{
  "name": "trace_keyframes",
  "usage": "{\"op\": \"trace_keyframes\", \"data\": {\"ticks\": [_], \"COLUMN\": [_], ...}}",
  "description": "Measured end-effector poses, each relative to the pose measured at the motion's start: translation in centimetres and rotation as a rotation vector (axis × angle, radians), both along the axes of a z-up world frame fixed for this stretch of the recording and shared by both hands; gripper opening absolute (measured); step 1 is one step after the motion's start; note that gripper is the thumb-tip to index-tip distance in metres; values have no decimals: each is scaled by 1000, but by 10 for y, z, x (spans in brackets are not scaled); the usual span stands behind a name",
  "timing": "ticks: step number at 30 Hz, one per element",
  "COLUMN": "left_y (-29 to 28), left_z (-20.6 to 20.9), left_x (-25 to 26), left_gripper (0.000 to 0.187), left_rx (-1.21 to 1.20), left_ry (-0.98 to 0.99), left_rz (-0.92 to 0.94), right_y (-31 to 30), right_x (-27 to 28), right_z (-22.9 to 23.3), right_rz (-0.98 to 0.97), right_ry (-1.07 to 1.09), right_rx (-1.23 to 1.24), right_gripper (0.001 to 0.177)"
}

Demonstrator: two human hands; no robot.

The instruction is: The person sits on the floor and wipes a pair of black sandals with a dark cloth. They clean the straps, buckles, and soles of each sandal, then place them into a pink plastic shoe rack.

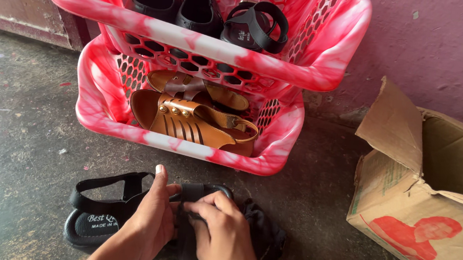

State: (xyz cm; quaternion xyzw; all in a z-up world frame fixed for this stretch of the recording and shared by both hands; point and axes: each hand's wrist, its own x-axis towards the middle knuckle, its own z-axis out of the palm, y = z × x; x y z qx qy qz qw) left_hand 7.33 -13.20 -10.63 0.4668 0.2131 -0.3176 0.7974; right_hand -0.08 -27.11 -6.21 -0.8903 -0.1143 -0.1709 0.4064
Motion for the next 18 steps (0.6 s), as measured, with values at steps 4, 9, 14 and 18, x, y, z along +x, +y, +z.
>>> {"op": "trace_keyframes", "data": {"ticks": [4, 9, 14, 18], "left_y": [-2, -2, -6, -12], "left_z": [-7, -16, -22, -33], "left_x": [2, -4, -9, -22], "left_gripper": [66, 38, 34, 40], "left_rx": [71, 83, 294, 224], "left_ry": [-163, -185, -358, -611], "left_rz": [-16, -27, -5, 11], "right_y": [-18, -12, 0, -14], "right_x": [7, 39, 10, 0], "right_z": [17, 18, -1, 1], "right_rz": [27, -57, 28, 60], "right_ry": [215, -139, -111, -20], "right_rx": [122, 99, 17, 60], "right_gripper": [28, 24, 26, 25]}}
